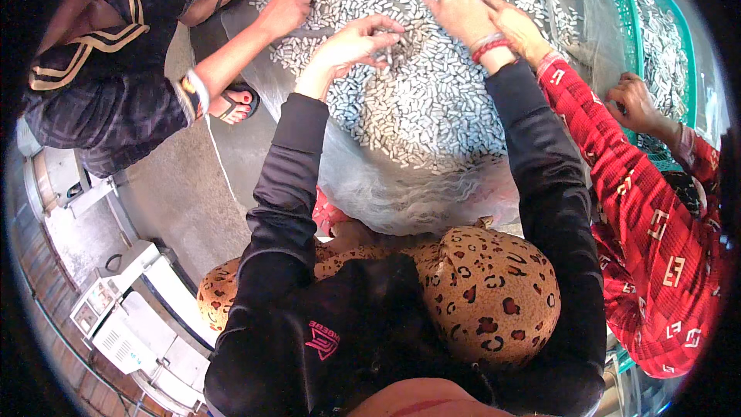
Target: The person sits on the floor and sorts small white plastic pellets from a large pile on a sheet, picking them up by hand and placing them into a green basket. Other people are also sorting pellets nearby.
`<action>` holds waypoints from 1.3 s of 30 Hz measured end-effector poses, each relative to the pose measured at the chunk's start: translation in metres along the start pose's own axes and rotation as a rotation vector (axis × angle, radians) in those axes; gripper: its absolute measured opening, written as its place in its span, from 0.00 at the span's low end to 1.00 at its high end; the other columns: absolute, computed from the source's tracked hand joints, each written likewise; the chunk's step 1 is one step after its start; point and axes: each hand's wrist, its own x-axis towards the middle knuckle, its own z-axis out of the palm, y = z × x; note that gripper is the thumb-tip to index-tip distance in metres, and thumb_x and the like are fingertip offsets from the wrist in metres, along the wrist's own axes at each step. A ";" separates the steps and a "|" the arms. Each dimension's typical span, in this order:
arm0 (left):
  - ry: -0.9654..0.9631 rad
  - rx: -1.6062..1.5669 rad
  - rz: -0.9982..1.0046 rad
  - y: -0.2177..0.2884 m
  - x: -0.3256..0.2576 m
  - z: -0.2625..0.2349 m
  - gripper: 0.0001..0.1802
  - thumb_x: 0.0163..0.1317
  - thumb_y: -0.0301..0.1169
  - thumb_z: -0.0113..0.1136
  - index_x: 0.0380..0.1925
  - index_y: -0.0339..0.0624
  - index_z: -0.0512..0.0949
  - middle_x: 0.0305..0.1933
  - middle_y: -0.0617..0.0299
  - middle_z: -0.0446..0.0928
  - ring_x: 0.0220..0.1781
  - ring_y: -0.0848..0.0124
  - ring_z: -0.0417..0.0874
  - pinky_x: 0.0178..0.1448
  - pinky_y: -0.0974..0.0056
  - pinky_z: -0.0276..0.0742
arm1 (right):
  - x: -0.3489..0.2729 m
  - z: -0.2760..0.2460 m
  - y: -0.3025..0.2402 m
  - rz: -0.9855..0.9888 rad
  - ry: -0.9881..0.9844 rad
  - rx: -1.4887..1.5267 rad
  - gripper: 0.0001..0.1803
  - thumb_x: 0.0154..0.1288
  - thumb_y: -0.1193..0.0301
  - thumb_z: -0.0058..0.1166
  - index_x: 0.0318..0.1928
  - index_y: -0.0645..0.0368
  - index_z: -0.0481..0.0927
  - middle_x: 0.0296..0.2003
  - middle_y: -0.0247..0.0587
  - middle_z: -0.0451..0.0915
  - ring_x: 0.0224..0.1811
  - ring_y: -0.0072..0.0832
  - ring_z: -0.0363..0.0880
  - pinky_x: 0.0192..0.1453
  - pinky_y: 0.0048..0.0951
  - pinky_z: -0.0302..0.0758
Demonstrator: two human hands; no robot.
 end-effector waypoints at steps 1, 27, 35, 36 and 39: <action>0.051 0.192 -0.045 0.005 0.003 0.005 0.15 0.59 0.35 0.59 0.47 0.48 0.76 0.51 0.57 0.75 0.51 0.64 0.77 0.46 0.56 0.77 | -0.005 0.012 -0.010 0.013 -0.014 0.065 0.21 0.65 0.53 0.43 0.34 0.57 0.81 0.33 0.49 0.81 0.35 0.42 0.82 0.37 0.41 0.79; 0.070 0.646 0.113 -0.045 -0.008 0.056 0.29 0.42 0.19 0.67 0.49 0.45 0.74 0.49 0.51 0.69 0.52 0.53 0.73 0.51 0.59 0.73 | -0.076 0.035 0.021 0.156 -0.107 0.506 0.25 0.58 0.54 0.52 0.49 0.59 0.74 0.45 0.56 0.74 0.51 0.49 0.72 0.55 0.43 0.69; 0.032 0.601 0.014 -0.022 -0.005 0.017 0.18 0.68 0.40 0.47 0.46 0.38 0.75 0.40 0.56 0.79 0.43 0.67 0.81 0.46 0.65 0.76 | -0.136 0.003 -0.076 -0.054 -0.003 0.478 0.14 0.57 0.63 0.52 0.44 0.51 0.76 0.41 0.41 0.73 0.45 0.39 0.72 0.49 0.43 0.72; 0.028 0.524 0.003 -0.020 -0.006 0.013 0.18 0.68 0.40 0.45 0.47 0.38 0.75 0.40 0.57 0.79 0.44 0.68 0.80 0.46 0.65 0.76 | -0.143 -0.002 -0.088 -0.074 0.013 0.445 0.14 0.57 0.64 0.52 0.45 0.50 0.76 0.42 0.40 0.72 0.46 0.39 0.70 0.51 0.45 0.69; 0.057 0.322 0.069 -0.030 -0.003 -0.004 0.18 0.69 0.39 0.42 0.48 0.39 0.75 0.42 0.60 0.79 0.47 0.71 0.78 0.47 0.66 0.76 | -0.157 -0.006 -0.108 -0.090 -0.100 0.456 0.18 0.58 0.63 0.52 0.50 0.48 0.75 0.49 0.39 0.70 0.56 0.41 0.62 0.61 0.57 0.56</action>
